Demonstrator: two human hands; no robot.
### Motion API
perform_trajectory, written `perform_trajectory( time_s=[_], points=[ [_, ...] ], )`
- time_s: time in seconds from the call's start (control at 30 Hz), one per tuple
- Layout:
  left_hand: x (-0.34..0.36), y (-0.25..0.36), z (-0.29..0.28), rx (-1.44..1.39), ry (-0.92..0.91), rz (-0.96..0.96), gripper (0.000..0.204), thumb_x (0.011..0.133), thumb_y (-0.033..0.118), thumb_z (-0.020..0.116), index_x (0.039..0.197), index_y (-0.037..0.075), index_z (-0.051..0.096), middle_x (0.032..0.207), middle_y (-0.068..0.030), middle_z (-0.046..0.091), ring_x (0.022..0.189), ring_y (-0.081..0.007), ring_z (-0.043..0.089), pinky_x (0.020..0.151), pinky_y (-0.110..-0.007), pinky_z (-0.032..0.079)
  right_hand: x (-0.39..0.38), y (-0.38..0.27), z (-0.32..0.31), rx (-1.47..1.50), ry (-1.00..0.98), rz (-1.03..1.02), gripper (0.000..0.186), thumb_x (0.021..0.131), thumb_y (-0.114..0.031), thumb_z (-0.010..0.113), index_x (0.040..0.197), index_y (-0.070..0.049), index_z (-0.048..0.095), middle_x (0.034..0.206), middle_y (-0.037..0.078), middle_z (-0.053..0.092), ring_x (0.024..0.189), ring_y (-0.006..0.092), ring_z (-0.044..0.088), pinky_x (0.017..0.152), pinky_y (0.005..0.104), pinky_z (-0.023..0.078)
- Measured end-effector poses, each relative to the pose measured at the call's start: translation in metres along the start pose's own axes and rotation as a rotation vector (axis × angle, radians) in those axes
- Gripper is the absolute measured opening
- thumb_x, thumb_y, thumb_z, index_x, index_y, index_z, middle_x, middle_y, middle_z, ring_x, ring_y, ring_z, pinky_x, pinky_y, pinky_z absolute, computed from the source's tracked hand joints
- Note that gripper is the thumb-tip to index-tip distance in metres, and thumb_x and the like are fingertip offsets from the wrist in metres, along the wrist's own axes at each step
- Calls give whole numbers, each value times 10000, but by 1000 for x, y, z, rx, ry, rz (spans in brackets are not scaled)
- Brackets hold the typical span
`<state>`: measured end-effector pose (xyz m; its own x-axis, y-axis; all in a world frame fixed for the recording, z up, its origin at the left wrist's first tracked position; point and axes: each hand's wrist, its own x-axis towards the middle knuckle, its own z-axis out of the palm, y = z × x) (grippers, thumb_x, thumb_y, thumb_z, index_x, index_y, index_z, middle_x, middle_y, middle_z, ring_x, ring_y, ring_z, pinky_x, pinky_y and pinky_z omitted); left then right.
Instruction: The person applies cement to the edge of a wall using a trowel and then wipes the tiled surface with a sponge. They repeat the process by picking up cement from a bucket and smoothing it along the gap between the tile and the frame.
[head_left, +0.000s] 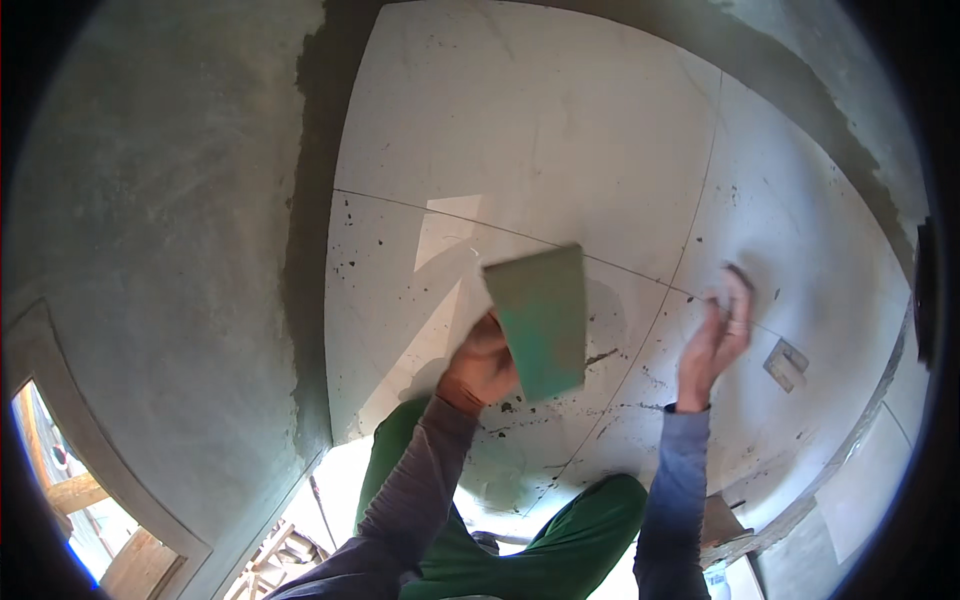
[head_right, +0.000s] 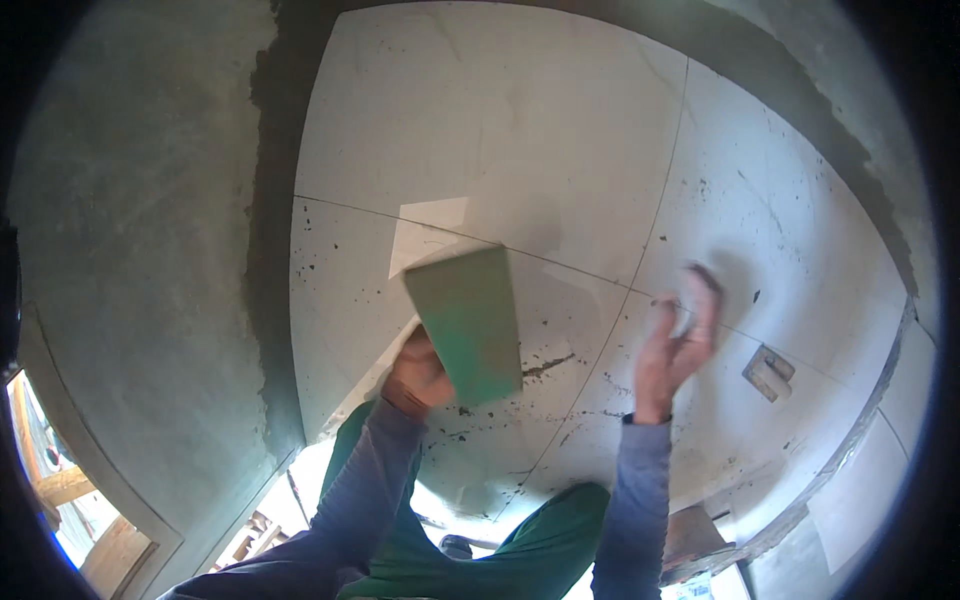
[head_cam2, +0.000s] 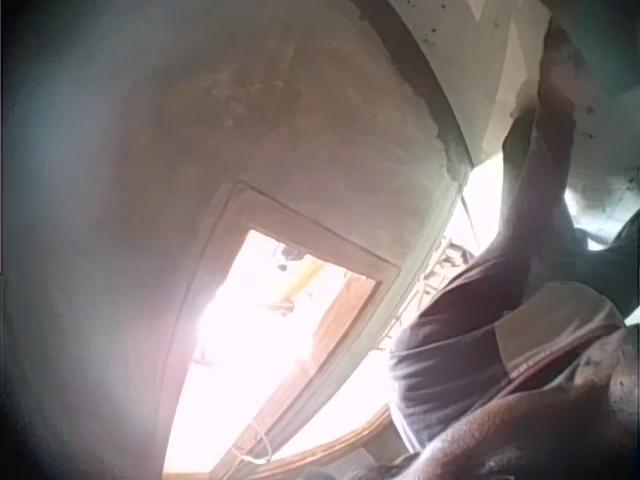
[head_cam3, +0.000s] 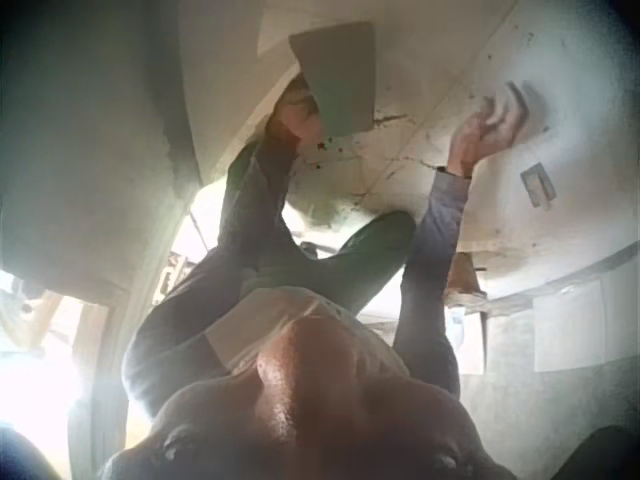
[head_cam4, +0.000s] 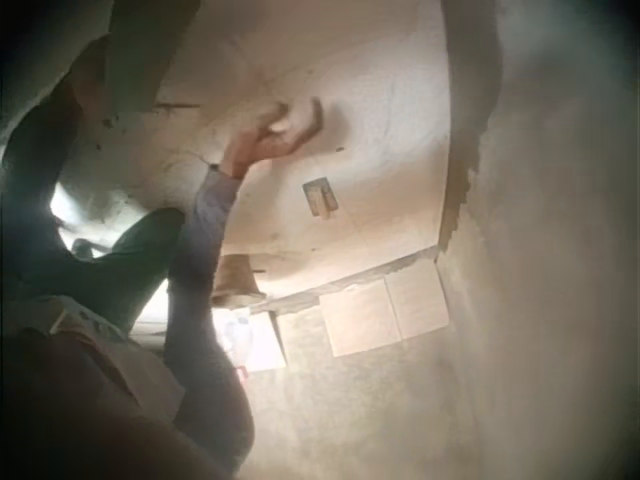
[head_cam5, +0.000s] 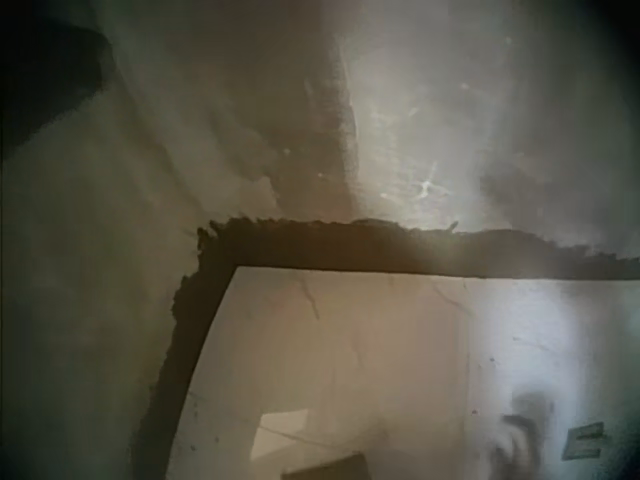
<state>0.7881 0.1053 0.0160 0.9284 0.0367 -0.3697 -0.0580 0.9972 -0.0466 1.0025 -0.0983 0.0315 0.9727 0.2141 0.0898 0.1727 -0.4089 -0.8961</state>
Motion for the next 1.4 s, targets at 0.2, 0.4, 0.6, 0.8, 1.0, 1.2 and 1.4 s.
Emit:
perform_trajectory(
  time_s=[0.2,0.4,0.6,0.8,1.0,1.2,1.4],
  points=[
    [72,72,43,-78,106,408,356,1032,99,572,1378,19,542,1343,-125,618,1231,-272,613,1072,-442,529,54,59,-7,-966,200,-224,465,970,-197,561,1392,-2,547,1448,218,495,1314,374,501,1072,494,415],
    [210,139,89,466,370,933,329,1031,97,578,1352,26,563,1224,-70,630,1078,-182,616,948,-351,504,56,61,-4,-969,80,-88,569,997,-333,473,1459,-2,464,1487,225,448,1376,422,421,1092,581,342],
    [300,221,49,674,436,1448,379,1031,91,556,1401,35,502,1216,-35,602,997,-124,582,915,-305,488,61,54,0,-1004,56,28,665,984,-461,414,1478,-17,426,1503,213,404,1384,409,396,1076,593,343],
    [349,134,143,639,544,1453,456,1068,166,535,1474,-12,428,1303,-149,544,1098,-225,570,992,-368,485,60,55,-1,-977,20,28,695,1008,-507,353,1493,-13,411,1512,204,392,1370,389,405,1065,594,348],
    [342,119,147,1035,845,1612,411,1088,161,491,1450,-33,460,1281,-185,548,1076,-264,570,1005,-396,489,61,54,1,-1042,32,18,665,1017,-502,384,1493,-41,436,1507,191,413,1377,383,416,1058,581,359],
    [355,108,139,704,836,1281,333,1072,165,529,1335,-38,534,1236,-194,597,1092,-259,595,998,-401,495,60,54,-1,-1036,38,10,710,1035,-522,308,1499,7,402,1505,200,394,1386,375,395,1067,555,360],
    [350,113,148,983,1056,1510,182,1052,156,556,1066,-9,632,1011,-93,658,915,-203,626,820,-368,500,61,54,-1,-1080,7,33,714,1038,-524,303,1504,10,397,1520,219,375,1385,386,389,1083,554,338]
  ],
)
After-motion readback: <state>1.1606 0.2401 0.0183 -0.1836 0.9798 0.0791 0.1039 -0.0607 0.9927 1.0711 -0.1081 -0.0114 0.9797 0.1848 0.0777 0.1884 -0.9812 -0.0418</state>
